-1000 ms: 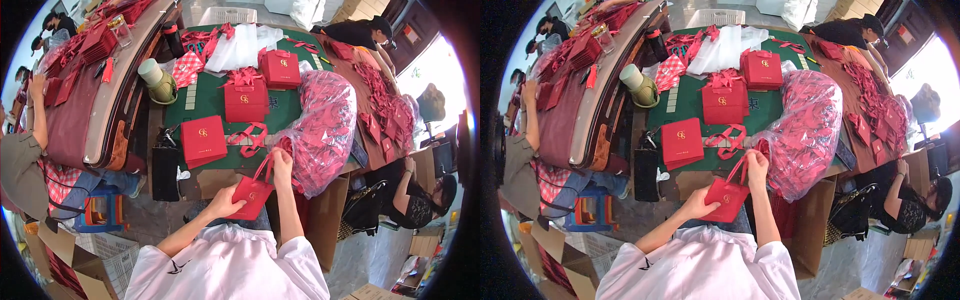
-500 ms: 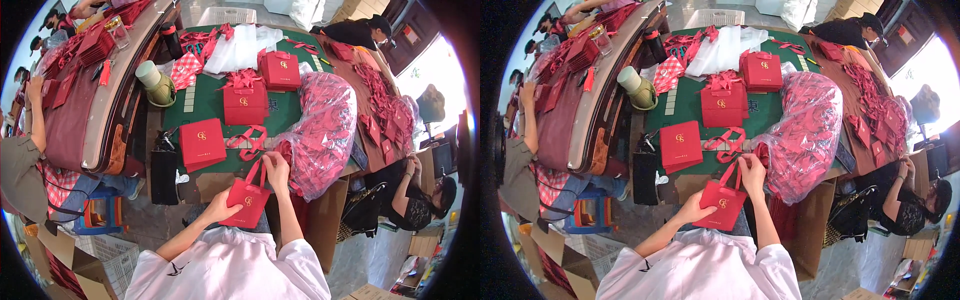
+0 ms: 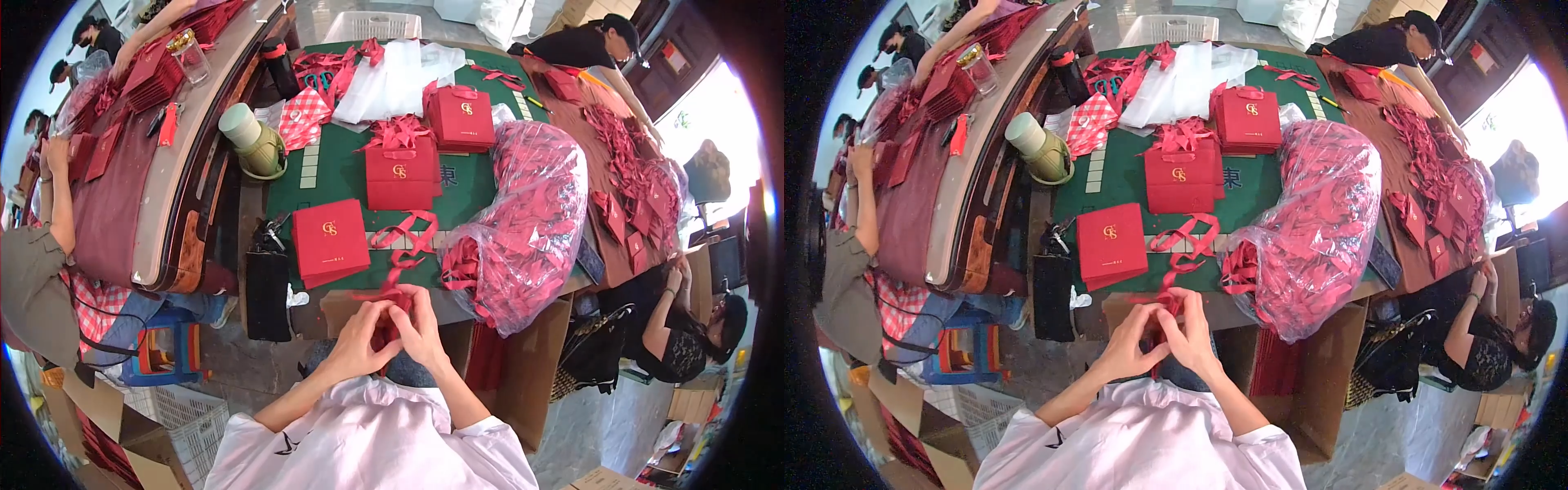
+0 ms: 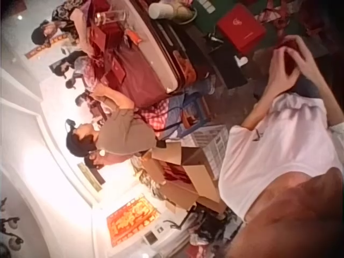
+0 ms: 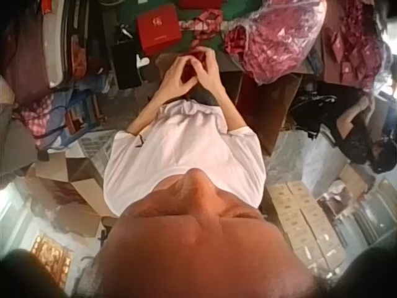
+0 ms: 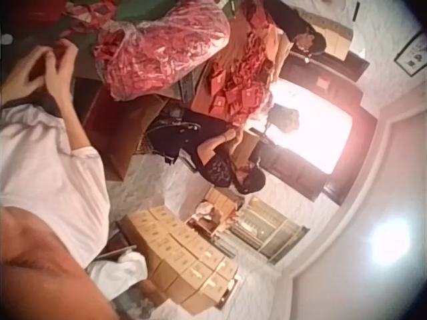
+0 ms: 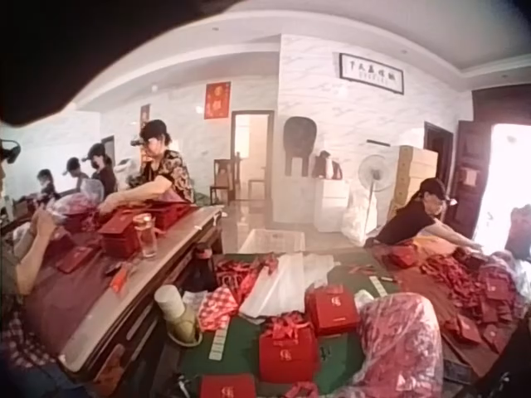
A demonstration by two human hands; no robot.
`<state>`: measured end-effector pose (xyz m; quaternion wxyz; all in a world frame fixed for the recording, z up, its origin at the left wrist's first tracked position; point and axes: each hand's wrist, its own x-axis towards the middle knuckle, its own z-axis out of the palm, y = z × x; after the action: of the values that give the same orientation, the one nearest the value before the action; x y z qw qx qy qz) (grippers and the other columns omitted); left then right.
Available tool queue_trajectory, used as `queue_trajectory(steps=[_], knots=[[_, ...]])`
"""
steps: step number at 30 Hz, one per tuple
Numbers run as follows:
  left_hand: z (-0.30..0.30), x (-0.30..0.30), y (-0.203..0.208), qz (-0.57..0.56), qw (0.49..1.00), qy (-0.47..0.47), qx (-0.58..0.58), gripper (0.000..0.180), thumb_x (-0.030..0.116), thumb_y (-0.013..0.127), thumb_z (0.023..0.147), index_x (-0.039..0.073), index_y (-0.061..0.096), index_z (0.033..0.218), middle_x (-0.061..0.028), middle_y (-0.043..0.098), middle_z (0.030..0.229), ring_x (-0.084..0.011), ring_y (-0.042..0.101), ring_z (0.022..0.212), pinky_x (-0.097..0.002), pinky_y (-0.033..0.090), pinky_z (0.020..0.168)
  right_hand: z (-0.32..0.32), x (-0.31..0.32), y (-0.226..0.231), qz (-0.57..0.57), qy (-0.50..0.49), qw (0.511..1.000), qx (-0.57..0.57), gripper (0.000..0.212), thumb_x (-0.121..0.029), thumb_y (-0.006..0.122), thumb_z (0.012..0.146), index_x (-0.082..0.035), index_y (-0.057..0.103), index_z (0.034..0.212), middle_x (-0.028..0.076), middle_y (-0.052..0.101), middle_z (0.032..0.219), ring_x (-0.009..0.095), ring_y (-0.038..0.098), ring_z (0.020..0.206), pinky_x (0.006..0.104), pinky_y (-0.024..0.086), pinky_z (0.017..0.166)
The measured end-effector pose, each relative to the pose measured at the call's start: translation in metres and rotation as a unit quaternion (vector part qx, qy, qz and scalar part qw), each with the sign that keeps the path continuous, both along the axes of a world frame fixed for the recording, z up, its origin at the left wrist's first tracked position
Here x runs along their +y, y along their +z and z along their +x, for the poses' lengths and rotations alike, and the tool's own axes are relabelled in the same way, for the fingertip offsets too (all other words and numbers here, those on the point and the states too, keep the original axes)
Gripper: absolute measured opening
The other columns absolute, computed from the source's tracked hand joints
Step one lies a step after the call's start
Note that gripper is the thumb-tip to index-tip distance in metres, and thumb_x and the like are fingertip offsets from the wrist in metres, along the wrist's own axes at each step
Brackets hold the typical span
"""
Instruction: The person ties red ribbons onto small red gift bags by hand.
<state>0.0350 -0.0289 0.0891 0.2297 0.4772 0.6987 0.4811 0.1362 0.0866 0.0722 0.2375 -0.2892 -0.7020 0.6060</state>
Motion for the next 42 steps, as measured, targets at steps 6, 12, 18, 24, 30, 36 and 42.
queue_trajectory(steps=[6,12,18,24,30,36,42], knots=[[0.004,0.002,-0.010,-0.050,0.997,-0.044,0.034,0.075,0.025,0.084,0.072,0.006,0.046,0.135,-0.0097,0.057,0.097,-0.0248,0.058,0.080,-0.0378,0.045,0.080,0.004,0.027,-0.036,-0.134,0.067,0.989,-0.007,0.026,-0.010,0.049,0.099,0.002,0.058,0.121,0.010,0.064,0.109,0.015,0.059,0.102,0.0296,0.046,0.093],[0.012,0.012,-0.066,-0.123,0.979,0.010,0.163,0.073,0.026,0.080,0.077,0.003,0.044,0.137,-0.0156,0.054,0.113,-0.0329,0.057,0.097,-0.0448,0.045,0.085,0.001,0.051,-0.069,0.129,-0.054,0.982,-0.124,0.020,-0.014,0.063,0.094,0.000,0.061,0.108,0.019,0.069,0.094,0.029,0.070,0.076,0.0380,0.054,0.065],[0.012,0.015,-0.071,-0.119,0.972,0.010,0.204,0.059,0.018,0.075,0.079,0.004,0.051,0.132,-0.0164,0.051,0.122,-0.0361,0.053,0.105,-0.0464,0.044,0.086,-0.023,0.075,-0.076,0.248,-0.147,0.916,-0.280,0.021,-0.025,0.065,0.093,-0.004,0.064,0.090,0.019,0.068,0.078,0.042,0.067,0.074,0.0492,0.051,0.064],[-0.013,0.015,-0.071,-0.134,0.953,0.120,0.244,0.044,0.012,0.073,0.079,0.009,0.059,0.121,-0.0128,0.054,0.110,-0.0334,0.055,0.100,-0.0447,0.045,0.083,-0.038,0.078,-0.076,0.254,-0.170,0.924,-0.228,0.017,-0.021,0.070,0.090,-0.005,0.064,0.088,0.014,0.067,0.075,0.036,0.067,0.070,0.0448,0.051,0.061],[-0.031,0.024,-0.080,-0.164,0.948,0.105,0.251,0.016,0.009,0.066,0.085,0.011,0.062,0.100,-0.0103,0.057,0.094,-0.0347,0.062,0.081,-0.0463,0.049,0.076,-0.018,0.082,-0.069,0.195,-0.175,0.963,-0.067,0.015,-0.012,0.070,0.090,-0.003,0.059,0.091,0.012,0.066,0.077,0.022,0.067,0.066,0.0352,0.051,0.060],[-0.043,0.057,-0.067,-0.152,0.964,0.068,0.208,0.013,0.002,0.060,0.086,0.009,0.062,0.098,-0.0119,0.058,0.095,-0.0361,0.065,0.076,-0.0460,0.054,0.066,0.010,0.071,-0.024,0.111,-0.181,0.977,-0.011,0.011,-0.004,0.069,0.091,0.000,0.058,0.093,0.004,0.061,0.079,0.009,0.058,0.071,0.0255,0.049,0.067],[-0.048,0.086,-0.076,0.009,0.965,0.051,0.257,0.023,-0.002,0.060,0.085,0.005,0.062,0.107,-0.0144,0.057,0.103,-0.0357,0.065,0.089,-0.0434,0.056,0.072,0.024,0.066,-0.024,0.162,-0.127,0.978,-0.024,0.009,0.003,0.066,0.089,0.000,0.062,0.096,0.008,0.063,0.085,0.016,0.062,0.076,0.0290,0.051,0.071]])
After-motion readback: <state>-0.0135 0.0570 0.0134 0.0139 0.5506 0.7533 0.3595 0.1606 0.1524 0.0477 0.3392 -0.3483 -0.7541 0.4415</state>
